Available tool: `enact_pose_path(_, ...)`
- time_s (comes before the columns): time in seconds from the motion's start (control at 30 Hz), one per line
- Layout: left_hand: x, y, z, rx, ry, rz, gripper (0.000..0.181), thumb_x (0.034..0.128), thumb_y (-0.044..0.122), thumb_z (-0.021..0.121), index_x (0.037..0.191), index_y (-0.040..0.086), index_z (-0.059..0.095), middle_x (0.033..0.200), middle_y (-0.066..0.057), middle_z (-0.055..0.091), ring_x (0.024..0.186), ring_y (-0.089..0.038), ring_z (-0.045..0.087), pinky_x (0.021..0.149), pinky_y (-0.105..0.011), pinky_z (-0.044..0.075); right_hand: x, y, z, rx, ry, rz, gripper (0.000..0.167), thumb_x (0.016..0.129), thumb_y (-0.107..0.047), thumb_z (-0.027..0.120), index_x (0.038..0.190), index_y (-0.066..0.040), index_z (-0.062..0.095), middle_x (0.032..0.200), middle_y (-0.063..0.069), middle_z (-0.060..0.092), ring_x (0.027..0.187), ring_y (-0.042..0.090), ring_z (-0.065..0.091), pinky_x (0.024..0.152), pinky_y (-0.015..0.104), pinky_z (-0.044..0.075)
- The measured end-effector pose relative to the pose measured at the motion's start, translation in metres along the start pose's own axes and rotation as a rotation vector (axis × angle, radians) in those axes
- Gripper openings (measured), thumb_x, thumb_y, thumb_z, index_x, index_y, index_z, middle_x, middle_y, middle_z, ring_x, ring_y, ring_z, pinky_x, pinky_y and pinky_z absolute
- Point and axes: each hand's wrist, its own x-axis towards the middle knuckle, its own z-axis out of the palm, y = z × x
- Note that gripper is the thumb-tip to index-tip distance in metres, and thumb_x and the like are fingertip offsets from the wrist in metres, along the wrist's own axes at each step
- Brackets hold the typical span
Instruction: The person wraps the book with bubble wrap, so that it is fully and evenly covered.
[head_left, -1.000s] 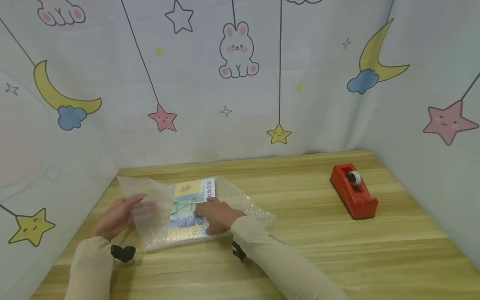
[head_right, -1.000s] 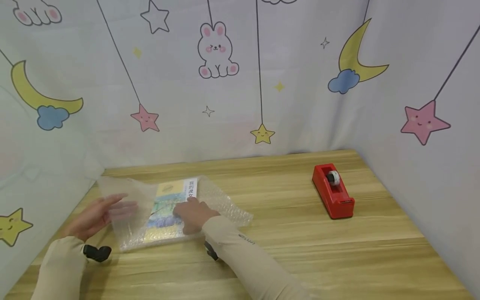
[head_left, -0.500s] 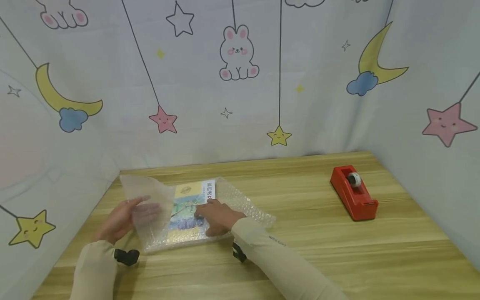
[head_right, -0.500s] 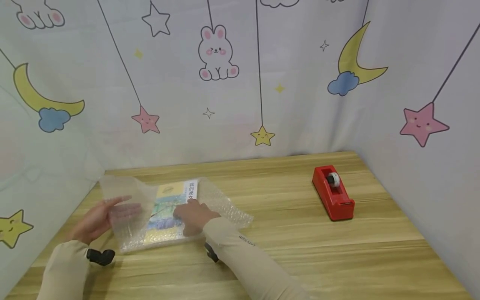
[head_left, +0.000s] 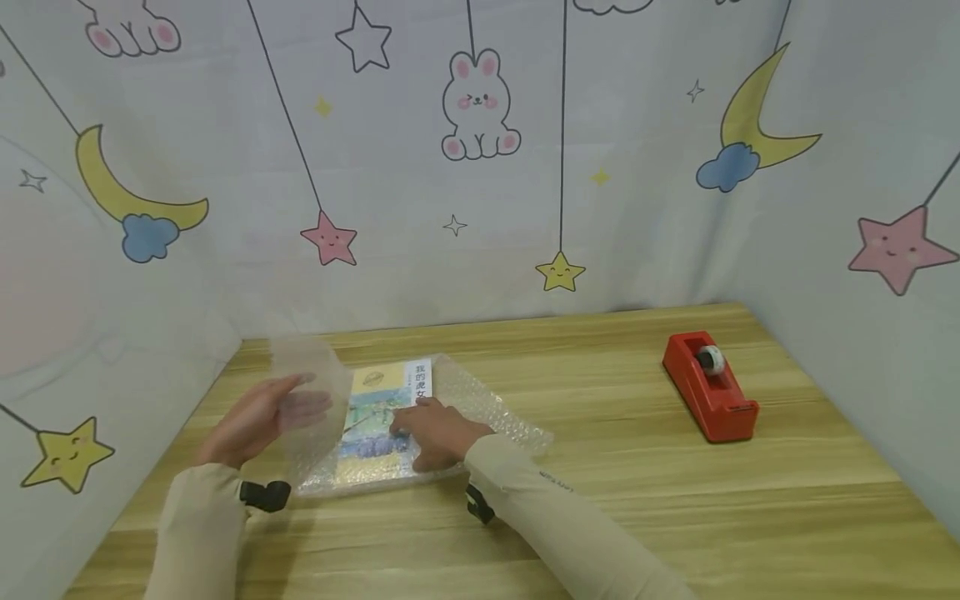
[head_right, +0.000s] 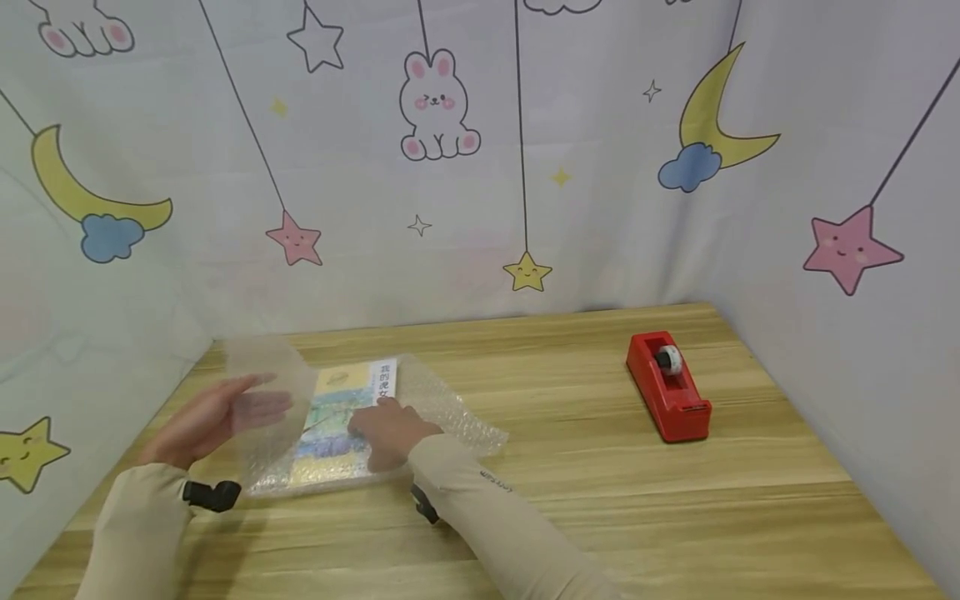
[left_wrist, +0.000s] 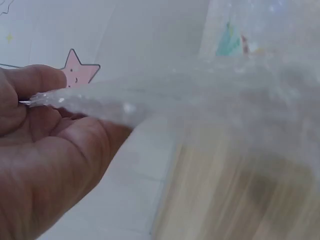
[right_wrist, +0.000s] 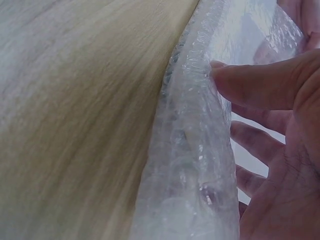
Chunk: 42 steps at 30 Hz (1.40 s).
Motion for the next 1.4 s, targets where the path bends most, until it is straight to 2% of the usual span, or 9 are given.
enact_pose_path(0.17, 0.008, 0.013, 0.015, 0.063, 0.033, -0.044, 0.070, 0.1108, 0.037, 0.030, 0.156, -0.011, 0.007, 0.132, -0.014, 0.065, 0.112, -0.007, 0.067, 0.098, -0.029, 0.056, -0.001, 0.002, -0.001, 0.004, 0.008, -0.002, 0.059, 0.087, -0.017, 0.076, 0.141, -0.027, 0.056, 0.162, -0.012, 0.036, 0.156, 0.024, 0.024, 0.119, 0.050, 0.037)
enact_pose_path(0.3, 0.015, 0.024, 0.030, 0.208, 0.038, -0.123, 0.077, 0.1087, 0.046, 0.033, 0.158, -0.008, 0.010, 0.153, -0.027, 0.034, 0.133, -0.026, 0.051, 0.113, -0.041, 0.045, 0.000, 0.002, -0.001, -0.014, 0.011, -0.012, 0.058, 0.087, -0.018, 0.076, 0.141, -0.027, 0.056, 0.162, -0.012, 0.037, 0.155, 0.025, 0.025, 0.118, 0.050, 0.039)
enact_pose_path(0.47, 0.021, 0.028, 0.039, 0.283, -0.052, -0.177, 0.083, 0.1055, 0.054, 0.037, 0.160, -0.002, 0.009, 0.164, -0.033, 0.012, 0.151, -0.049, 0.022, 0.119, -0.058, 0.032, 0.003, 0.003, 0.002, -0.048, 0.019, -0.026, 0.057, 0.087, -0.021, 0.077, 0.140, -0.027, 0.057, 0.161, -0.011, 0.040, 0.154, 0.025, 0.029, 0.116, 0.046, 0.042)
enact_pose_path(0.63, 0.018, 0.023, 0.037, 0.342, -0.167, -0.171, 0.058, 0.1088, 0.027, 0.040, 0.161, 0.010, 0.020, 0.166, -0.026, 0.017, 0.152, -0.047, 0.022, 0.112, -0.054, 0.044, 0.003, 0.003, 0.002, -0.043, 0.012, -0.015, 0.057, 0.087, -0.021, 0.076, 0.140, -0.028, 0.057, 0.161, -0.011, 0.039, 0.154, 0.024, 0.028, 0.117, 0.046, 0.041)
enact_pose_path(0.7, 0.016, 0.022, 0.034, 0.396, -0.218, -0.178, 0.062, 0.1040, 0.012, 0.046, 0.161, 0.014, 0.022, 0.167, -0.023, 0.018, 0.153, -0.046, 0.020, 0.113, -0.056, 0.042, 0.002, 0.003, 0.002, -0.038, 0.008, -0.013, 0.057, 0.087, -0.021, 0.076, 0.140, -0.028, 0.057, 0.162, -0.011, 0.038, 0.155, 0.024, 0.027, 0.116, 0.047, 0.041)
enact_pose_path(0.87, 0.015, 0.022, 0.031, 0.589, -0.325, -0.141, 0.086, 0.0872, -0.003, 0.064, 0.161, 0.015, 0.024, 0.165, -0.023, 0.023, 0.150, -0.050, 0.021, 0.117, -0.066, 0.027, 0.001, 0.001, 0.000, -0.043, 0.012, -0.024, 0.056, 0.087, -0.022, 0.076, 0.140, -0.027, 0.057, 0.162, -0.010, 0.038, 0.154, 0.025, 0.028, 0.116, 0.047, 0.042)
enact_pose_path(0.97, 0.015, 0.023, 0.029, 0.674, -0.362, -0.101, 0.087, 0.0878, 0.000, 0.067, 0.161, 0.013, 0.023, 0.163, -0.024, 0.024, 0.149, -0.052, 0.024, 0.116, -0.067, 0.028, 0.001, 0.001, 0.000, -0.033, 0.014, -0.026, 0.056, 0.087, -0.021, 0.077, 0.139, -0.027, 0.057, 0.162, -0.010, 0.039, 0.154, 0.026, 0.028, 0.116, 0.047, 0.042)
enact_pose_path(1.17, 0.015, 0.016, 0.025, 0.622, -0.403, -0.078, 0.093, 0.0845, -0.010, 0.066, 0.161, 0.012, 0.018, 0.167, -0.021, 0.014, 0.151, -0.050, 0.016, 0.115, -0.061, 0.034, 0.001, 0.002, 0.001, -0.038, 0.019, -0.043, 0.055, 0.087, -0.021, 0.076, 0.139, -0.026, 0.057, 0.161, -0.009, 0.039, 0.153, 0.026, 0.029, 0.117, 0.046, 0.041)
enact_pose_path(1.4, 0.013, 0.003, 0.026, 0.621, -0.429, 0.037, 0.104, 0.0764, -0.011, 0.069, 0.162, 0.009, 0.014, 0.167, -0.029, 0.004, 0.150, -0.057, 0.005, 0.116, -0.072, 0.018, 0.001, 0.002, 0.001, -0.045, 0.023, -0.050, 0.056, 0.087, -0.021, 0.077, 0.139, -0.025, 0.058, 0.162, -0.008, 0.038, 0.153, 0.026, 0.030, 0.116, 0.046, 0.042)
